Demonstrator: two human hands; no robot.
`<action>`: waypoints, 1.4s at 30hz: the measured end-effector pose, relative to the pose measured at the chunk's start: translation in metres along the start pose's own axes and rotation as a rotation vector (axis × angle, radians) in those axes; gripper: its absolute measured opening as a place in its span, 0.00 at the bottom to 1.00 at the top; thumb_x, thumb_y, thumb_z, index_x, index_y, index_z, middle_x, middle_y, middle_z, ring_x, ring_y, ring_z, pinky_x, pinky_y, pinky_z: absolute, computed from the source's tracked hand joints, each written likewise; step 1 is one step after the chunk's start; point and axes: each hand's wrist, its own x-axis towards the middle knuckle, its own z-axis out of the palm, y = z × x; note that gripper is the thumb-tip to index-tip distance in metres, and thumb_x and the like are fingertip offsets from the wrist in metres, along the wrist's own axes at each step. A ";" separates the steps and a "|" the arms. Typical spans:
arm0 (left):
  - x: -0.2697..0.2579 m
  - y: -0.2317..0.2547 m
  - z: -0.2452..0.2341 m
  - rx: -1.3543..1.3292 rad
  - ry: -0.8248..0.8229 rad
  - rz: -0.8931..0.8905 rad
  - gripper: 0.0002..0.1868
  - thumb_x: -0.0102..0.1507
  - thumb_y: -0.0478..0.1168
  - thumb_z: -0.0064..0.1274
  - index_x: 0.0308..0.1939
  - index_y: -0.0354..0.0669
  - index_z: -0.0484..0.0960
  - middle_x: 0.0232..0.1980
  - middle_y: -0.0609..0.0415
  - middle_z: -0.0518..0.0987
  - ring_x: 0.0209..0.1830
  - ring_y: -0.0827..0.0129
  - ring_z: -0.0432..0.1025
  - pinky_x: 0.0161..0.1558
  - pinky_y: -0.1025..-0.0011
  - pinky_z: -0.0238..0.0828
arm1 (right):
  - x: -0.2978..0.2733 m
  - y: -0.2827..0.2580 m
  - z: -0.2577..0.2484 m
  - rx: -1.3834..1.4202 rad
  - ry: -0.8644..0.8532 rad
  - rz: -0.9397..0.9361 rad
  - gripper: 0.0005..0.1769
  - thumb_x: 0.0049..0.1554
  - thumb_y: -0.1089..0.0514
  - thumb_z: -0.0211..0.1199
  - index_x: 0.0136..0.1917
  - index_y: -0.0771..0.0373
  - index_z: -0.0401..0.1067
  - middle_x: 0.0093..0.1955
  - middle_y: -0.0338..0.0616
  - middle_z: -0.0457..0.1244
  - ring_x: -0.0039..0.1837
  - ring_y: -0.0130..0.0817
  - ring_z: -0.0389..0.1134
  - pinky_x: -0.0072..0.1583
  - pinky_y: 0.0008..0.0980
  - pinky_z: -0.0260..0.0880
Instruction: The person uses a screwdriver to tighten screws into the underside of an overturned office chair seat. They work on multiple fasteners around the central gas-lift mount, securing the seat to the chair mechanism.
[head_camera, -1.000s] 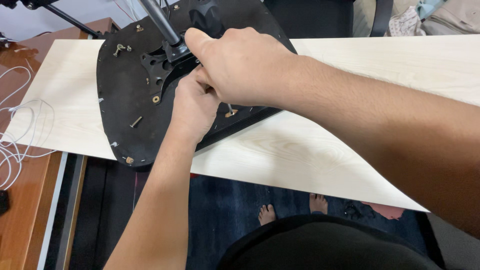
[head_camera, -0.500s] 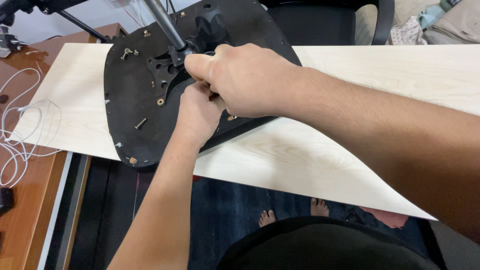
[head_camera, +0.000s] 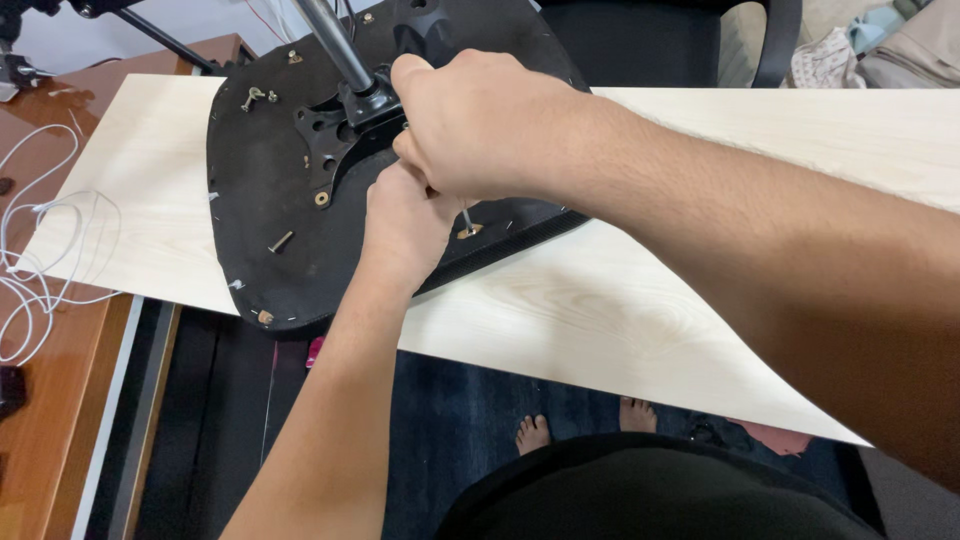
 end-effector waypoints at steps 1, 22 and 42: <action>0.000 0.000 -0.001 -0.026 -0.006 0.018 0.13 0.58 0.42 0.65 0.43 0.41 0.84 0.40 0.54 0.87 0.40 0.70 0.81 0.43 0.70 0.76 | 0.001 0.000 -0.001 -0.013 -0.020 -0.002 0.18 0.62 0.50 0.58 0.55 0.68 0.65 0.37 0.60 0.69 0.41 0.50 0.75 0.39 0.48 0.77; -0.034 -0.082 0.034 -0.008 -0.015 0.087 0.39 0.55 0.29 0.62 0.70 0.40 0.65 0.69 0.44 0.74 0.69 0.55 0.69 0.65 0.65 0.65 | -0.024 0.004 -0.011 -0.268 -0.032 -0.093 0.18 0.67 0.47 0.56 0.62 0.62 0.67 0.36 0.55 0.68 0.38 0.47 0.72 0.40 0.45 0.72; -0.047 -0.082 0.038 0.025 0.017 0.117 0.32 0.58 0.30 0.57 0.67 0.41 0.71 0.65 0.45 0.78 0.68 0.51 0.70 0.66 0.64 0.64 | -0.018 0.029 0.029 -0.019 -0.051 -0.059 0.12 0.66 0.58 0.54 0.62 0.56 0.68 0.35 0.49 0.65 0.29 0.38 0.67 0.31 0.32 0.63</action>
